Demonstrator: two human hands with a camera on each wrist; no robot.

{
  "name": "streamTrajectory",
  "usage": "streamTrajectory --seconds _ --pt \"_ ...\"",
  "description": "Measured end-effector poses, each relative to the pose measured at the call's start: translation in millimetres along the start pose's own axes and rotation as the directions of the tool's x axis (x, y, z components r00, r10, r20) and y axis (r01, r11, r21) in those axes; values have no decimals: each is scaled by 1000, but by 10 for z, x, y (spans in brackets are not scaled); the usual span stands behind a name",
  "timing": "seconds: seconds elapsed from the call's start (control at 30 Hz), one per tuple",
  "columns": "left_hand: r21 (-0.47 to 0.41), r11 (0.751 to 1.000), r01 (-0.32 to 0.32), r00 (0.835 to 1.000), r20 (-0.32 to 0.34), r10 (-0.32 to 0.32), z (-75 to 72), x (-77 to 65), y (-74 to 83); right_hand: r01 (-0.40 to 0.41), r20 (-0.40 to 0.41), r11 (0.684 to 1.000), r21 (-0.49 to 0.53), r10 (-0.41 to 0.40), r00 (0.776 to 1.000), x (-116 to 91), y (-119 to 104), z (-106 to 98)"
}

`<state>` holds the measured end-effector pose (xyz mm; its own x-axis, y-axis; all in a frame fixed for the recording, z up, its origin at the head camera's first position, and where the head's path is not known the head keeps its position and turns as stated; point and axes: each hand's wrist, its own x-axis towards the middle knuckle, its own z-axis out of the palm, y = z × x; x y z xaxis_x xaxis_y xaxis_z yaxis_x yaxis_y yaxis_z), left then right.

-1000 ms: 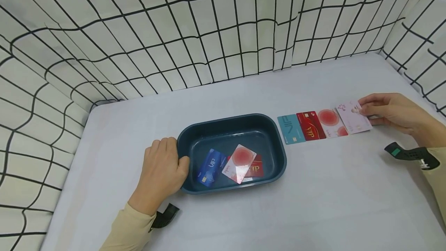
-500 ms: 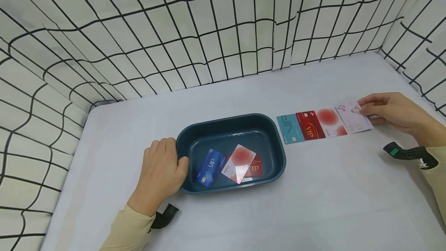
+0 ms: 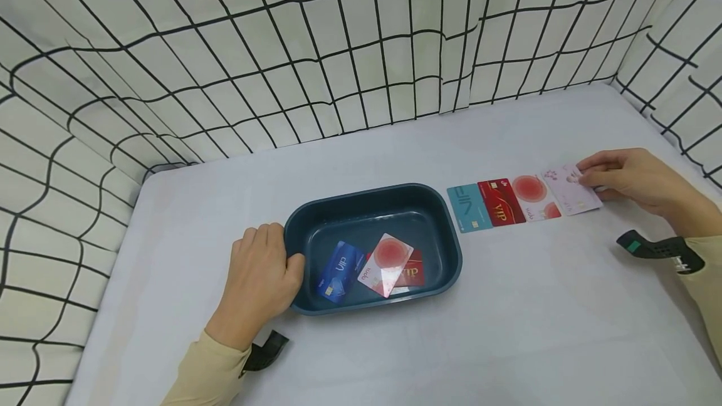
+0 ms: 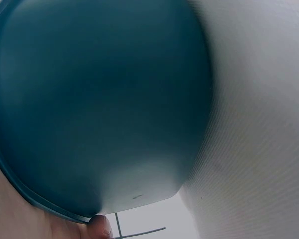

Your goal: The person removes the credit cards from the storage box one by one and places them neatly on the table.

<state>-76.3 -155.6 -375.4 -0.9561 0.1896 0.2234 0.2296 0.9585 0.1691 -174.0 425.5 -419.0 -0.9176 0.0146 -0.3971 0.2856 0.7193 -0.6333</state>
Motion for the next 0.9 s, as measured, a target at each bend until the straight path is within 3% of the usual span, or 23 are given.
streamTrajectory --seconds 0.9 --pt "-17 1000 15 1000 13 -15 5 1 6 44 -86 986 -160 -59 995 -54 -92 11"
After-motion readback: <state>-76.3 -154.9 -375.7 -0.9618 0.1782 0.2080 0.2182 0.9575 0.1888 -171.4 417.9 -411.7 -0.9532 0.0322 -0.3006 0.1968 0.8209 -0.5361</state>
